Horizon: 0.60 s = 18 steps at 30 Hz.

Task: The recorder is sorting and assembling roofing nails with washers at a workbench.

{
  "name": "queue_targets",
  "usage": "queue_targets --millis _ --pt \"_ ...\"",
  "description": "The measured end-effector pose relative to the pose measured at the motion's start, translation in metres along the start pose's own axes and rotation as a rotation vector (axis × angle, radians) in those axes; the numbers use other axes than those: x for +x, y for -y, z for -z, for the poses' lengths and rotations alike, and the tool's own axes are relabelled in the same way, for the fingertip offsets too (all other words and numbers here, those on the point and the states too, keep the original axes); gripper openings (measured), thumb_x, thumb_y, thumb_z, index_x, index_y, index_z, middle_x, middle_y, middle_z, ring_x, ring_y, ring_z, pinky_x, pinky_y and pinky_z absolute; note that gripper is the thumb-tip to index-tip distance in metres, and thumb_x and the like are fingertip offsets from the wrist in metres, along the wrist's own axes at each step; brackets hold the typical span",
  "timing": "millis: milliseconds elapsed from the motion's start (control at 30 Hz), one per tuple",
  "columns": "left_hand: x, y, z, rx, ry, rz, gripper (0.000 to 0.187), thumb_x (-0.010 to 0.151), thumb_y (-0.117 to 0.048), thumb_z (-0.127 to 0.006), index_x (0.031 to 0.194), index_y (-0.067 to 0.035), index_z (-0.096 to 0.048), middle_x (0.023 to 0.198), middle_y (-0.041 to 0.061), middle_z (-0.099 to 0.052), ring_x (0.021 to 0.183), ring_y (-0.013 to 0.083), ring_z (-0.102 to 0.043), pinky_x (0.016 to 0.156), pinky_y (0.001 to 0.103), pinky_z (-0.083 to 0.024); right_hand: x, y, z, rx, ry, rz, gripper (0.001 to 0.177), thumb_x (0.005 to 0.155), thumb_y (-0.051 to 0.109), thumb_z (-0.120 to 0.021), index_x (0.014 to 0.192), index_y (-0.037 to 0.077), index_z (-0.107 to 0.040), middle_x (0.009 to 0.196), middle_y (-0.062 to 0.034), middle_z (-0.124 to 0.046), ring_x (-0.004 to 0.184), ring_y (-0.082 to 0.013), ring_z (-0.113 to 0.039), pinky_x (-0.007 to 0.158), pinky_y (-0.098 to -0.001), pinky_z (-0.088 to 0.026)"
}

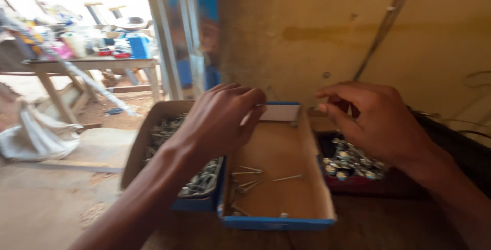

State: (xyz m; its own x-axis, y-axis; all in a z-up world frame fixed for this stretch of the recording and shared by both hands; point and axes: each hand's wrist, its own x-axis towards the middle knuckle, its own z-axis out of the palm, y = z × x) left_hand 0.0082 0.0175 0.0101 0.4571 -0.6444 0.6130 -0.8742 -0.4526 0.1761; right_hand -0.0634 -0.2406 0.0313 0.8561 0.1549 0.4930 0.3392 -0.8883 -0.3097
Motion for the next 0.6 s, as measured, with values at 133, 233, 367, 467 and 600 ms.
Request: queue_targets --millis 133,233,367,467,600 --pt "0.004 -0.004 -0.008 -0.015 0.055 -0.033 0.009 0.093 -0.010 -0.064 0.093 -0.003 -0.069 0.078 0.016 -0.071 0.082 0.0364 -0.070 0.077 0.050 -0.054 -0.002 -0.020 0.014 0.042 0.026 -0.020 0.028 0.089 0.020 -0.072 0.111 0.002 -0.074 0.090 -0.0129 -0.078 0.072 -0.0195 -0.075 0.065 -0.0339 -0.058" --pt "0.002 -0.003 -0.014 0.005 0.047 -0.173 0.010 0.093 -0.010 -0.062 0.096 -0.004 -0.069 0.087 0.013 -0.073 0.084 0.0326 -0.072 0.081 0.048 -0.055 -0.001 -0.018 0.022 0.041 0.162 -0.128 0.026 0.086 0.021 -0.073 0.104 0.003 -0.076 0.081 -0.0134 -0.079 0.073 -0.0196 -0.072 0.066 -0.0342 -0.058" --pt "0.004 -0.012 -0.008 0.055 0.164 -0.133 0.010 0.092 -0.013 -0.064 0.093 -0.005 -0.069 0.084 0.014 -0.072 0.086 0.0360 -0.069 0.079 0.048 -0.053 -0.002 -0.011 0.023 -0.053 0.276 -0.164 0.033 0.086 0.029 -0.075 0.109 0.006 -0.076 0.085 -0.0147 -0.078 0.077 -0.0253 -0.073 0.069 -0.0384 -0.059" --pt "0.005 -0.014 -0.008 0.066 0.188 -0.140 0.011 0.092 -0.014 -0.063 0.092 -0.005 -0.068 0.084 0.014 -0.072 0.086 0.0357 -0.069 0.080 0.048 -0.053 -0.005 -0.014 0.020 -0.198 0.343 -0.162 0.038 0.085 0.035 -0.076 0.110 0.006 -0.076 0.089 -0.0165 -0.075 0.083 -0.0325 -0.072 0.074 -0.0442 -0.057" --pt "0.004 -0.014 -0.011 0.065 0.182 -0.148 0.013 0.096 -0.015 -0.061 0.093 -0.005 -0.068 0.084 0.013 -0.073 0.084 0.0333 -0.071 0.081 0.047 -0.055 -0.005 -0.019 0.011 -0.307 0.446 -0.241 0.037 0.086 0.036 -0.076 0.113 0.009 -0.075 0.095 -0.0143 -0.076 0.091 -0.0342 -0.072 0.082 -0.0456 -0.057"
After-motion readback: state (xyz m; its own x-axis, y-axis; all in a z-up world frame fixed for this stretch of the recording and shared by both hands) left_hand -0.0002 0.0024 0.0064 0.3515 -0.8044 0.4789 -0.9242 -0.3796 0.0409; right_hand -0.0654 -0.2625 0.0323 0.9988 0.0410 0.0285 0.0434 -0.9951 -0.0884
